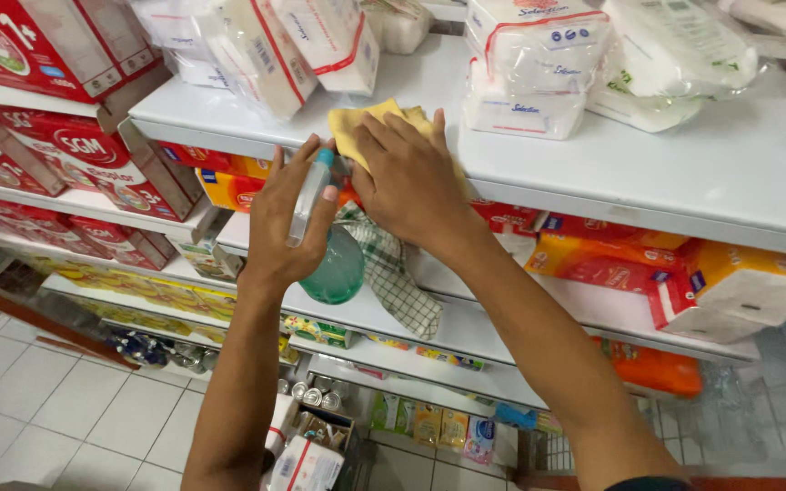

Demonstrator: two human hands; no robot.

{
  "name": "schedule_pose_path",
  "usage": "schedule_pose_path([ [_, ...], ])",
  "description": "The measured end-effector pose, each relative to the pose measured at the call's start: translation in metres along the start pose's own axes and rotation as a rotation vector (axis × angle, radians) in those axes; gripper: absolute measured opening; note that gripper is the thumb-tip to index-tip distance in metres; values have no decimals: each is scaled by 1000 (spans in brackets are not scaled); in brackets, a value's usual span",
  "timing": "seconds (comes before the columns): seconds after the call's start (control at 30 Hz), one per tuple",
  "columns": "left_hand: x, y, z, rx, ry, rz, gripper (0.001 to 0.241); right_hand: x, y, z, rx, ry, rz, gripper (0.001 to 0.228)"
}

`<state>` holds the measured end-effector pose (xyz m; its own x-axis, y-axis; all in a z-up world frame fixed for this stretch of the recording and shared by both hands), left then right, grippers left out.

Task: The person sprays cleaning solution and wipes store shelves using a cloth, moving boxes of milk powder and packages of tissues to clean the surfaces thoroughly.

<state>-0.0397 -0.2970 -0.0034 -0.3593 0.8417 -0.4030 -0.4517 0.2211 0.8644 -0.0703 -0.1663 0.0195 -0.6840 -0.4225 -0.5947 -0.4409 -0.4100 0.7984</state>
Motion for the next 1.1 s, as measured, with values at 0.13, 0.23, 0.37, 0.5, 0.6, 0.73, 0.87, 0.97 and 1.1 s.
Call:
schedule_pose_path([
  [0.13,0,-2,-5,6,2,-17,48,2,-4,0,-45,12,-27,43],
  [0.23,5,-1,0,45,-23,-22,44,-14,-21,7,-113,-18,-48,46],
  [0.37,22,5,13,88,-61,-87,38,-59,-49,40,-13,-95,-55,46],
  [0.5,35,9,20,76,-109,-125,39,-107,-77,79,105,-158,-34,40],
  [0.6,38,11,19,67,-122,-115,43,-120,-89,87,166,-254,-5,36],
  [0.73,31,3,16,89,-83,-91,27,-105,-82,58,83,-285,33,39],
  [0.87,18,-7,4,71,-96,-68,35,-71,-51,24,-15,-167,56,40],
  [0.97,2,-15,-9,65,-67,-29,42,-32,-23,9,-24,-62,45,41],
  [1.1,-8,-23,-20,33,-35,0,52,10,5,-20,-57,-73,63,48],
])
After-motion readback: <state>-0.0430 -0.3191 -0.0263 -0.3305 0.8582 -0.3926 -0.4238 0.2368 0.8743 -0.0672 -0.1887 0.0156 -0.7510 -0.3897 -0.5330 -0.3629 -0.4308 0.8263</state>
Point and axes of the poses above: each hand's wrist, its own y-axis towards the middle knuckle, its own x-axis out of the palm, z = x × y, the point moved 9 cm from there along y, towards the middle knuckle, and after that the axes turned 2 degrees about x, right-handed, at the moved point
